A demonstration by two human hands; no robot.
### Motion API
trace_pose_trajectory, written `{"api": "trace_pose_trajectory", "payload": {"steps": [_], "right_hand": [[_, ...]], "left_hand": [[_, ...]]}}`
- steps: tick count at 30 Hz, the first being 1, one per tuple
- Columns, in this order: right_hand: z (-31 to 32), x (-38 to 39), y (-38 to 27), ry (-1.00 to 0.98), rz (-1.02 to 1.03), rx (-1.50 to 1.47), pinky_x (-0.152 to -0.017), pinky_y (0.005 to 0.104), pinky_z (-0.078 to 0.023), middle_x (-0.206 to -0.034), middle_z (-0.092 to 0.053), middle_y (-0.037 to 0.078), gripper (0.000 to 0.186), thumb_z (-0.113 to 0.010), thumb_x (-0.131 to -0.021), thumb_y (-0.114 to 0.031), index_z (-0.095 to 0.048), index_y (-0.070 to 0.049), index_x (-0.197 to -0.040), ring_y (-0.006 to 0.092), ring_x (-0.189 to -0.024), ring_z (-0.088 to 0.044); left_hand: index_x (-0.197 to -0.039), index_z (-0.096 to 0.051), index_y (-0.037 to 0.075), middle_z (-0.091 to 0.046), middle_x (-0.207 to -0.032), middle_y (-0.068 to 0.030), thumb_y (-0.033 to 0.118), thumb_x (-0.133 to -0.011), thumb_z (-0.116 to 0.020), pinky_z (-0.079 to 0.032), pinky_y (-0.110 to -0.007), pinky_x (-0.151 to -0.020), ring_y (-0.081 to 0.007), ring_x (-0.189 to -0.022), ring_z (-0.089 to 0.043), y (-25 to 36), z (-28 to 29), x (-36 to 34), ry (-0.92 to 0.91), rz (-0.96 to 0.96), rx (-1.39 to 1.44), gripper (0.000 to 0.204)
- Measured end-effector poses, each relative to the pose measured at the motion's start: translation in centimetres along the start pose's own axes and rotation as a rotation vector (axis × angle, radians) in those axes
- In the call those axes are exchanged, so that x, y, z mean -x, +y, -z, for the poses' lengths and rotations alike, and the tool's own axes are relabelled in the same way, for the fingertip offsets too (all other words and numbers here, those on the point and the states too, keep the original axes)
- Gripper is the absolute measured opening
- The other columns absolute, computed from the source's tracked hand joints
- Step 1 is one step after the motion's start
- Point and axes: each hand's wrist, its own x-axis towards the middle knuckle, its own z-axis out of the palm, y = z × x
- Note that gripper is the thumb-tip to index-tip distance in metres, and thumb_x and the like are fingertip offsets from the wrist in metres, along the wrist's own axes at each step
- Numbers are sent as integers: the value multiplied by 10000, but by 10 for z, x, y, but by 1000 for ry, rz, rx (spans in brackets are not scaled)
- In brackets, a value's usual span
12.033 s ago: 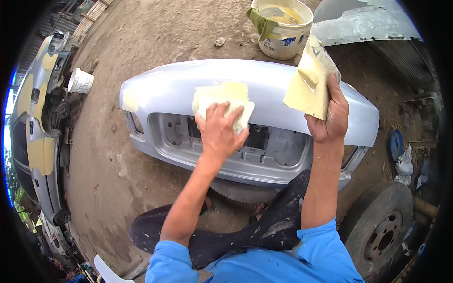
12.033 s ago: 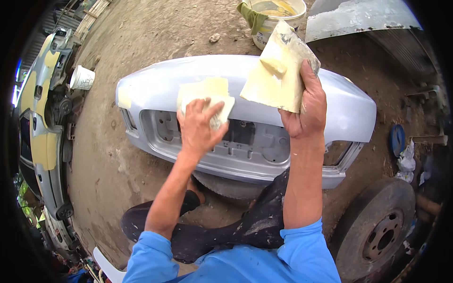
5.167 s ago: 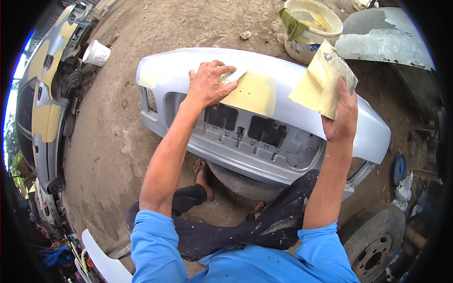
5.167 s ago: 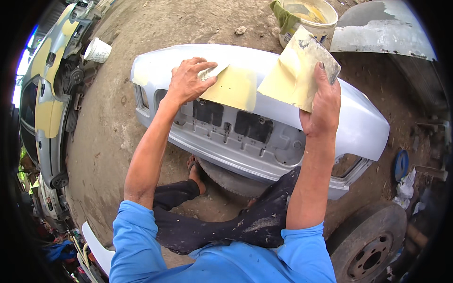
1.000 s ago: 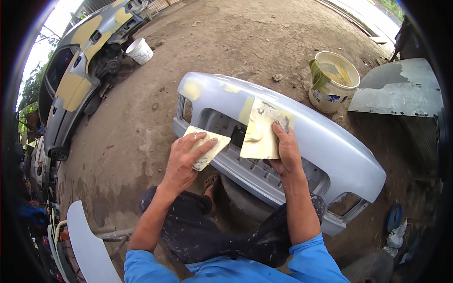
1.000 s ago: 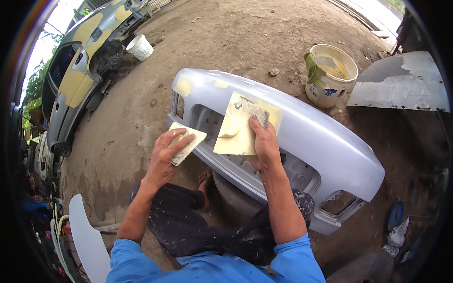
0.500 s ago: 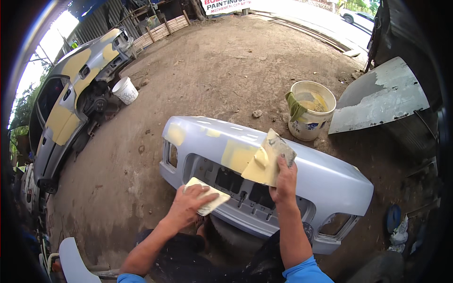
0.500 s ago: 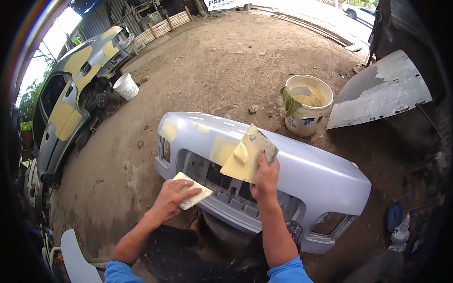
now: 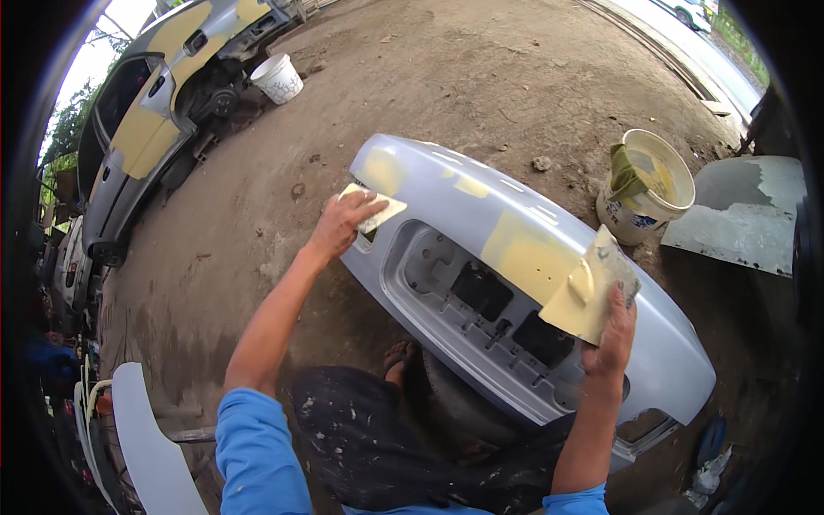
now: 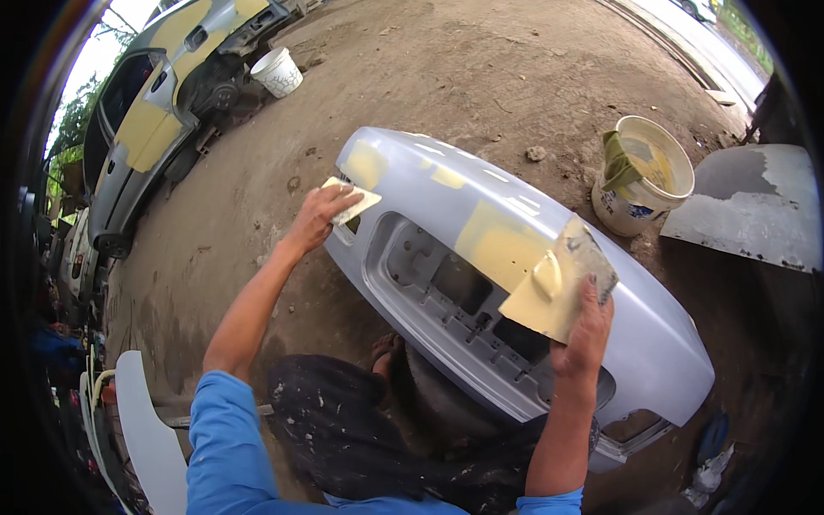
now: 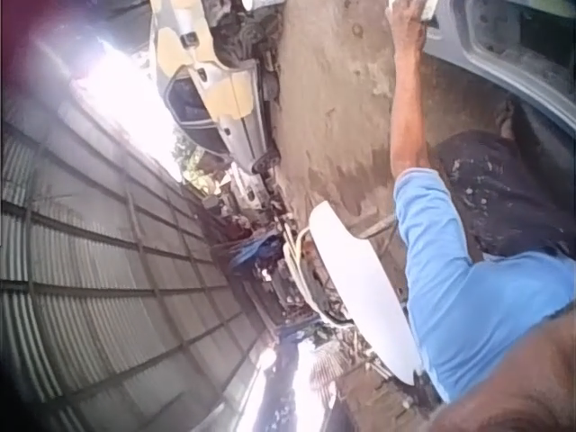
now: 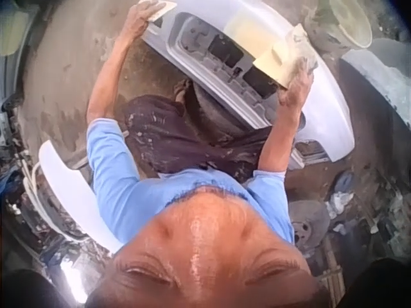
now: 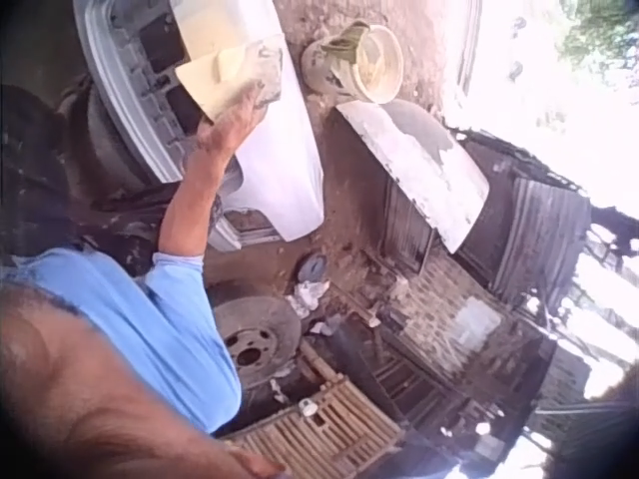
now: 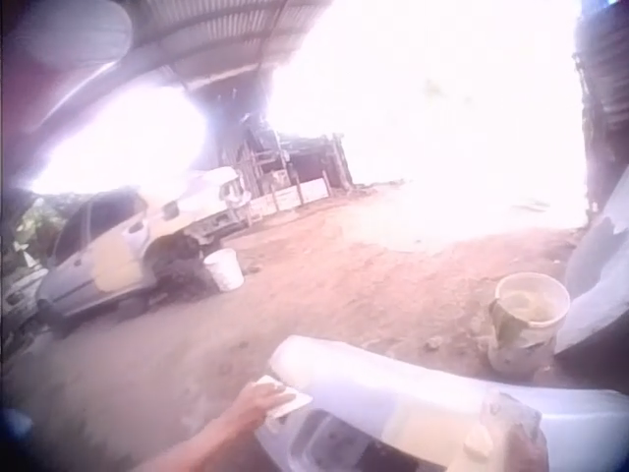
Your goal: The recorder is sanding car bumpers and a trunk lid to prepare them for painting.
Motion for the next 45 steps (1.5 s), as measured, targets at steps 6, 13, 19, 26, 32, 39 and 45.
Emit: {"api": "trace_pose_trajectory", "payload": {"steps": [6,13,19,26,32,39,45], "right_hand": [[4,-1,1,71,32,76,-858,346,-519,-1182,-569,118,399,-522,-953,-243,-435,-10,-1265,216,-1029,-603],[6,-6,11,106,36,148,-893,348,-493,-1202,-558,124,410,-508,-960,-253,-425,-9,-1279,219,-1056,-589],[8,-7,12,122,53,191,-898,354,-492,-1210,-552,125,410,-503,-963,-251,-416,-13,-1285,223,-1071,-583],[12,-8,17,124,37,219,-921,358,-480,-1229,-539,124,404,-497,-967,-249,-413,-19,-1288,221,-1105,-565],[8,-10,21,114,47,240,-914,355,-485,-1229,-539,123,400,-498,-967,-247,-416,-24,-1289,220,-1102,-568],[6,-10,23,135,34,260,-916,356,-483,-1228,-541,121,395,-492,-968,-247,-421,-27,-1288,220,-1099,-568],[7,-9,22,129,45,239,-918,354,-481,-1233,-543,118,386,-490,-969,-245,-432,-25,-1280,219,-1101,-565]], "left_hand": [[-1279,-539,302,-534,-1296,-49,-94,-814,-436,-299,-535,-1023,-256,-1226,-472,-51,-36,-41,-15,48,-142,620],[-1246,-583,292,-547,-1292,-66,50,-880,-478,-329,-462,-997,-265,-1210,-487,-88,-61,-70,20,-57,-31,451],[-1223,-610,257,-560,-1272,-64,106,-887,-447,-333,-426,-996,-278,-1198,-489,-85,-72,-35,50,-62,73,402],[-1186,-633,255,-566,-1259,-59,126,-881,-478,-328,-453,-1010,-273,-1201,-485,-85,-56,-11,-40,-77,-15,365],[-1231,-572,352,-556,-1276,-29,-24,-844,-510,-328,-484,-1010,-239,-1219,-484,-97,-53,-68,60,-77,67,543],[-1215,-594,345,-553,-1278,-34,-50,-818,-498,-343,-444,-1005,-233,-1218,-479,-105,-71,-61,36,-98,126,568],[-1199,-613,320,-561,-1260,-29,7,-831,-514,-346,-438,-1008,-226,-1190,-495,-97,-76,-7,36,-120,58,493]]}}
